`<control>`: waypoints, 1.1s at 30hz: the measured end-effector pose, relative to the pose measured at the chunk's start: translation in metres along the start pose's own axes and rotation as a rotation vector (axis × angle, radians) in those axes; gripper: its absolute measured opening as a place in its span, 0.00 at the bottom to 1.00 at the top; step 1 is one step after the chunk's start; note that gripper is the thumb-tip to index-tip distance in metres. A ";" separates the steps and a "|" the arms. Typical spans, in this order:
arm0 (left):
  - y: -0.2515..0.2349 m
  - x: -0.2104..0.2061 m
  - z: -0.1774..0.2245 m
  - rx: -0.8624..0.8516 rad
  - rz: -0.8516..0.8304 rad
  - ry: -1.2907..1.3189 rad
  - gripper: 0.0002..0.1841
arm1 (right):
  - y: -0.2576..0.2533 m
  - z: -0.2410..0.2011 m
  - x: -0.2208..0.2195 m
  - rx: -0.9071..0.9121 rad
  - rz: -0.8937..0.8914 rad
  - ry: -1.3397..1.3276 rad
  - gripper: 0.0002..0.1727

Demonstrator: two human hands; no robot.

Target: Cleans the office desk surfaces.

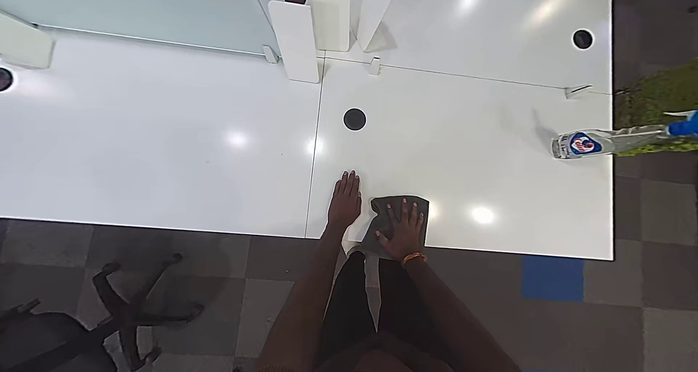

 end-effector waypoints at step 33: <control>-0.001 -0.001 0.000 -0.008 0.104 -0.043 0.30 | 0.048 0.167 0.008 -0.459 0.258 -0.047 0.38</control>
Point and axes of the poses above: each hand's wrist, its own y-axis away from the middle knuckle, its own x-axis out of the back of the hand, z = x × y, the point moved 5 cm from there along -y, towards the middle knuckle, and after that the axes turned 9 degrees about x, right-handed, at the moved point
